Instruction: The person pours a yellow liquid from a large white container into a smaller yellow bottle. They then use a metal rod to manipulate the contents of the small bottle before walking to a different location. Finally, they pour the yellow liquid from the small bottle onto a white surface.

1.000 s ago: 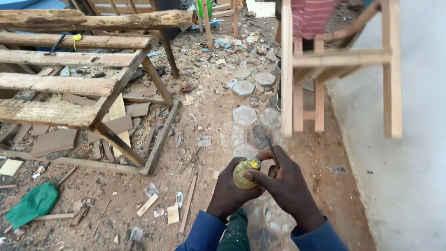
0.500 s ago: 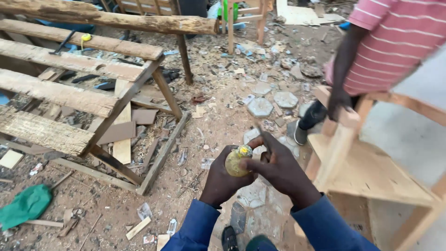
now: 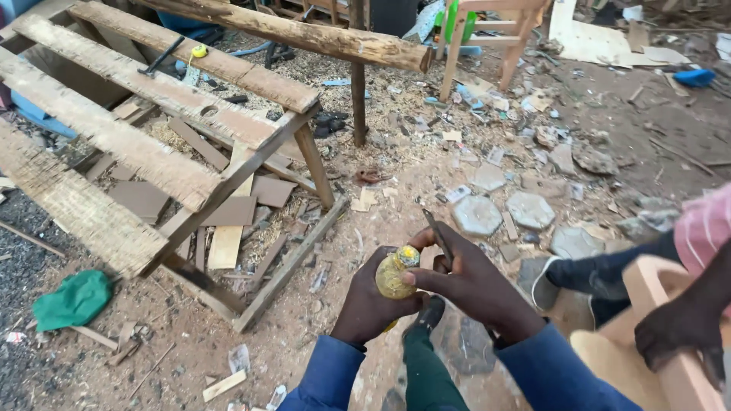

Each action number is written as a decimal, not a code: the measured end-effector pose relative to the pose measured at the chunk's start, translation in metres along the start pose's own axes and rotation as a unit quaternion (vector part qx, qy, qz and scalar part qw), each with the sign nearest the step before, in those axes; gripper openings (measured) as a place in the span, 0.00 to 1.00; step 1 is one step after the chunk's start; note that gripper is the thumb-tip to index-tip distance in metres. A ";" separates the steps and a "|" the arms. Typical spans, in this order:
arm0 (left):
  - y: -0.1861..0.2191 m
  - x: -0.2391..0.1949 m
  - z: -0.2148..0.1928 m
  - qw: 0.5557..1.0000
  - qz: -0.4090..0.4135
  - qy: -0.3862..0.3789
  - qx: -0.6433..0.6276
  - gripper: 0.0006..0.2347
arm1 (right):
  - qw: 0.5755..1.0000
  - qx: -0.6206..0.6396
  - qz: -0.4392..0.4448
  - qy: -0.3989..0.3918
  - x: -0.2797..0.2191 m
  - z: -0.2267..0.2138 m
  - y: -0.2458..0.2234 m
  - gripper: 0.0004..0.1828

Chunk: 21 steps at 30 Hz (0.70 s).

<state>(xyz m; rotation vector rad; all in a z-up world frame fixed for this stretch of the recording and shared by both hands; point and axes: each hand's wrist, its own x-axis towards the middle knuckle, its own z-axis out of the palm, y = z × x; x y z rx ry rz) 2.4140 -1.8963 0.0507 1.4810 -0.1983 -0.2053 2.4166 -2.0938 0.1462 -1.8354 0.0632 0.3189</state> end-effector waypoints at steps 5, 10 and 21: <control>0.003 0.151 0.023 0.998 -0.050 -0.020 0.019 0.31 | 0.994 0.004 -0.026 -0.106 0.121 -0.092 -0.028 0.34; 0.000 0.286 0.057 0.999 -0.023 -0.019 -0.013 0.27 | 0.996 0.049 0.030 -0.068 0.235 -0.174 -0.033 0.28; -0.031 0.573 0.102 0.998 -0.025 -0.033 -0.041 0.23 | 0.984 0.116 0.029 0.130 0.463 -0.331 -0.008 0.38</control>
